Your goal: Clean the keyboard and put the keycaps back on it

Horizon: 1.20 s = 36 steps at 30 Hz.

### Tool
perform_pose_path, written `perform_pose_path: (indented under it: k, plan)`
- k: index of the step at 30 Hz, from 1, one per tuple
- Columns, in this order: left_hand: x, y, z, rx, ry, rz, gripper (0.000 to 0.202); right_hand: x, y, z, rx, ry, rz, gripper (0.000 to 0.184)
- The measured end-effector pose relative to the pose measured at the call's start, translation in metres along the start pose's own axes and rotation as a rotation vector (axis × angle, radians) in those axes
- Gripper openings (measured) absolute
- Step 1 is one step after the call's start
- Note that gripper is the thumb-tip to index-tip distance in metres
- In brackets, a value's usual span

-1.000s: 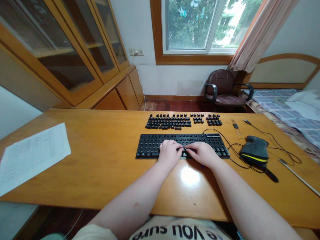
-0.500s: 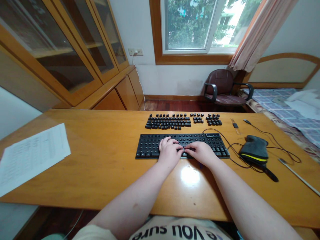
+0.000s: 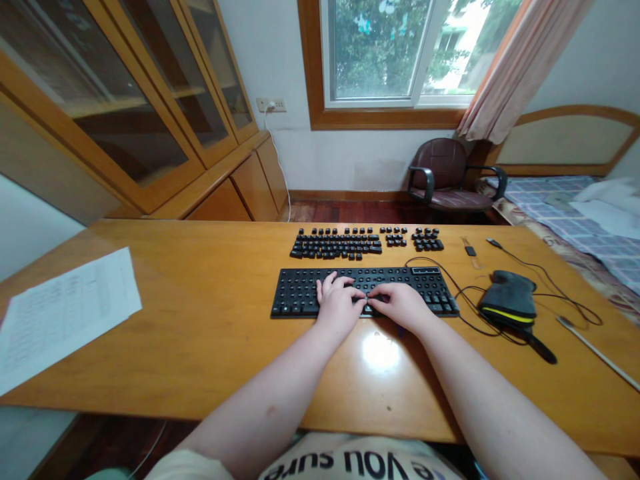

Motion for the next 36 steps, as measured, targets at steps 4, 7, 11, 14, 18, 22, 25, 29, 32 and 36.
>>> perform_pose_path:
  k: [4,7,11,14,18,22,25,29,32,36]
  plan:
    - [0.002,-0.001,0.001,0.001,0.016,-0.014,0.009,0.002,0.002,0.0,0.001,-0.017,-0.009,0.022]
    - [0.003,-0.003,0.002,0.012,0.026,-0.014,0.008,0.003,0.002,0.0,0.007,-0.028,-0.034,0.022]
    - [0.004,-0.005,0.002,0.029,0.027,-0.012,0.008,0.004,0.001,0.0,0.003,-0.028,-0.093,0.02]
    - [0.005,-0.005,0.002,0.027,0.028,-0.019,0.008,0.004,0.0,0.0,0.003,-0.019,-0.098,0.02]
    - [0.005,-0.004,0.002,0.029,0.027,-0.025,0.008,0.004,0.0,-0.001,0.005,-0.007,-0.092,0.021]
    - [0.001,-0.001,0.001,0.033,0.02,-0.034,0.011,0.002,0.004,-0.002,-0.027,-0.006,-0.03,0.024]
    - [-0.003,0.003,-0.001,0.015,-0.012,-0.032,0.016,0.0,0.006,-0.002,-0.07,-0.018,-0.038,0.026]
    - [-0.012,0.009,-0.005,-0.005,-0.077,0.013,0.021,0.002,0.003,0.0,-0.061,-0.012,-0.144,0.026]
    - [-0.014,0.01,-0.008,-0.002,-0.089,0.072,0.025,0.004,0.001,0.0,-0.041,0.002,-0.214,0.031]
    - [-0.011,0.007,-0.007,0.011,-0.091,0.13,0.031,-0.004,0.005,0.002,-0.055,-0.022,-0.252,0.035]
Point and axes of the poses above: each hand's wrist, its own z-axis towards the middle knuckle, its own y-axis out of the back of the hand, x = y × z, the point moved 5 cm from there along z, towards the middle knuckle, and after that the axes turned 7 degrees about -x, right-handed, at the moved point
